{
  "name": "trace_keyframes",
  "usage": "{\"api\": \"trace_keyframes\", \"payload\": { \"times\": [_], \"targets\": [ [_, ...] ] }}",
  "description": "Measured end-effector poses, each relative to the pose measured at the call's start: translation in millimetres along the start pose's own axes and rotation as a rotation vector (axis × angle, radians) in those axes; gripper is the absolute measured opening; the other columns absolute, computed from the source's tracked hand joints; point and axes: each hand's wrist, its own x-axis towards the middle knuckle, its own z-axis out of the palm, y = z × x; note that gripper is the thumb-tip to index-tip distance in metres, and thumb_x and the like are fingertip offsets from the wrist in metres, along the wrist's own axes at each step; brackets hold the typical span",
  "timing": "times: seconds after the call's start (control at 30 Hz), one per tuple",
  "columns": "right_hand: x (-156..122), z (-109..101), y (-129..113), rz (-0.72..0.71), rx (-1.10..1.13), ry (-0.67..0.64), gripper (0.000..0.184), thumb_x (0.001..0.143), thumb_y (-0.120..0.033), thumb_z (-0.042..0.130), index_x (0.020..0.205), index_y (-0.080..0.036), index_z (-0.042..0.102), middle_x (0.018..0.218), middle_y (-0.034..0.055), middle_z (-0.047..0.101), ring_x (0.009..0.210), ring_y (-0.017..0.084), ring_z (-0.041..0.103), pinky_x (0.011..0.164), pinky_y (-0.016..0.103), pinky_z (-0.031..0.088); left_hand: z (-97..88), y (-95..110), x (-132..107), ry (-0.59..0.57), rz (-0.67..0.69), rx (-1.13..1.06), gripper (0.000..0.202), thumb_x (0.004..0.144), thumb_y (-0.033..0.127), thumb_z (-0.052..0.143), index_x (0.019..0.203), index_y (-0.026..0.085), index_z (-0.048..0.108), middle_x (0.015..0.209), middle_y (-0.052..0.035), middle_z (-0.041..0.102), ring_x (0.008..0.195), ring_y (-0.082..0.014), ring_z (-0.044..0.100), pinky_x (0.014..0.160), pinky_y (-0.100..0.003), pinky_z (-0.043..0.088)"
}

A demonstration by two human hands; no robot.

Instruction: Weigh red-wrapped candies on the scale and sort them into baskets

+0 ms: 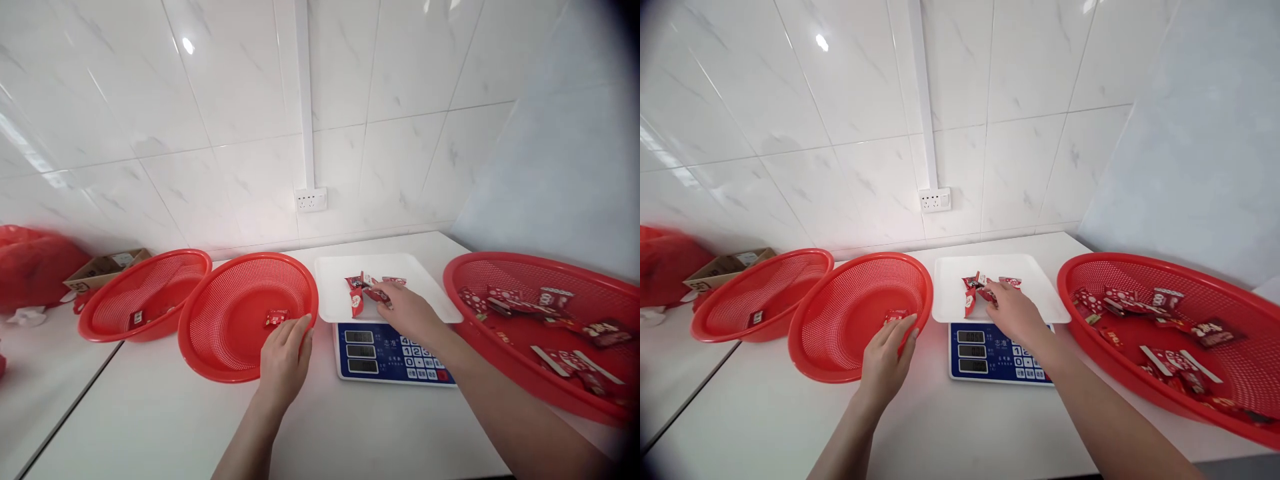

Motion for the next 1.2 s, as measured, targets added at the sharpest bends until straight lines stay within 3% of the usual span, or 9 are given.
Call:
{"api": "trace_keyframes", "payload": {
  "times": [0.07,0.13,0.27,0.37,0.5,0.73,0.9,1.03,1.2],
  "targets": [
    [1,-7,-10,-0.004,0.105,0.067,0.031,0.082,-0.020,0.044,0.105,-0.021,0.064,0.116,0.0077,0.064,0.094,0.024,0.064,0.078,0.038,0.052,-2.2,2,-7,0.085,0.018,-0.003,0.023,0.093,0.021,0.045,0.109,0.022,0.062,0.091,-0.0053,0.073,0.086,-0.0170,0.069,0.078,-0.029,0.055],
    [2,-10,-27,-0.045,0.267,0.130,0.027,0.083,-0.025,0.045,0.102,-0.022,0.065,0.111,0.0069,0.066,0.092,0.021,0.065,0.080,0.037,0.053,-3.7,4,-13,0.067,-0.008,0.026,0.024,0.093,0.023,0.047,0.112,0.022,0.061,0.095,-0.0064,0.073,0.088,-0.0189,0.069,0.079,-0.032,0.055],
    [5,-6,-68,-0.319,0.530,-0.040,0.051,0.088,-0.045,0.049,0.136,-0.027,0.046,0.139,0.0061,0.051,0.124,0.022,0.051,0.099,0.040,0.047,-1.4,3,-19,-0.063,-0.051,0.084,0.029,0.093,0.030,0.046,0.119,0.023,0.058,0.108,-0.0088,0.071,0.096,-0.0238,0.068,0.076,-0.036,0.057],
    [12,2,-74,-0.405,0.369,-0.162,0.066,0.088,-0.053,0.049,0.147,-0.029,0.031,0.156,0.0051,0.027,0.143,0.024,0.024,0.112,0.046,0.030,1.8,1,-21,-0.092,-0.034,0.104,0.028,0.095,0.031,0.043,0.118,0.023,0.058,0.104,-0.0073,0.072,0.091,-0.0221,0.069,0.072,-0.034,0.057],
    [31,15,-45,-0.182,-0.003,-0.137,0.070,0.086,-0.052,0.052,0.147,-0.023,0.034,0.158,0.0123,0.020,0.145,0.033,0.007,0.114,0.054,0.019,3.5,-1,-21,-0.057,0.032,0.107,0.027,0.095,0.028,0.041,0.115,0.022,0.059,0.096,-0.0058,0.073,0.082,-0.0193,0.069,0.067,-0.030,0.056],
    [49,29,-16,-0.158,-0.274,-0.249,0.070,0.088,-0.061,0.039,0.147,-0.023,0.036,0.154,0.0135,0.029,0.142,0.039,0.019,0.109,0.059,0.023,5.2,-1,-21,0.004,0.077,0.069,0.025,0.095,0.026,0.042,0.113,0.023,0.059,0.092,-0.0042,0.074,0.078,-0.0175,0.069,0.066,-0.028,0.055],
    [50,29,-23,-0.265,-0.302,-0.125,0.046,0.093,-0.046,0.038,0.125,-0.019,0.056,0.128,0.0119,0.059,0.116,0.031,0.051,0.091,0.047,0.044,5.0,-1,-22,0.033,0.099,0.069,0.024,0.094,0.023,0.043,0.110,0.021,0.061,0.089,-0.0043,0.074,0.077,-0.0173,0.069,0.065,-0.028,0.054],
    [52,30,-24,-0.284,-0.255,-0.087,0.031,0.091,-0.040,0.046,0.107,-0.019,0.061,0.107,0.0107,0.065,0.100,0.027,0.057,0.083,0.037,0.044,5.8,-1,-22,0.068,0.107,0.067,0.022,0.095,0.023,0.043,0.108,0.018,0.060,0.088,-0.0037,0.073,0.075,-0.0162,0.068,0.064,-0.027,0.053],
    [62,27,-22,-0.168,-0.178,-0.050,0.020,0.089,-0.033,0.048,0.097,-0.019,0.060,0.094,0.0095,0.066,0.088,0.025,0.061,0.072,0.033,0.043,5.0,0,-23,0.093,0.099,0.031,0.021,0.094,0.021,0.044,0.108,0.018,0.060,0.087,-0.0026,0.072,0.076,-0.0160,0.068,0.066,-0.027,0.053]
  ]
}}
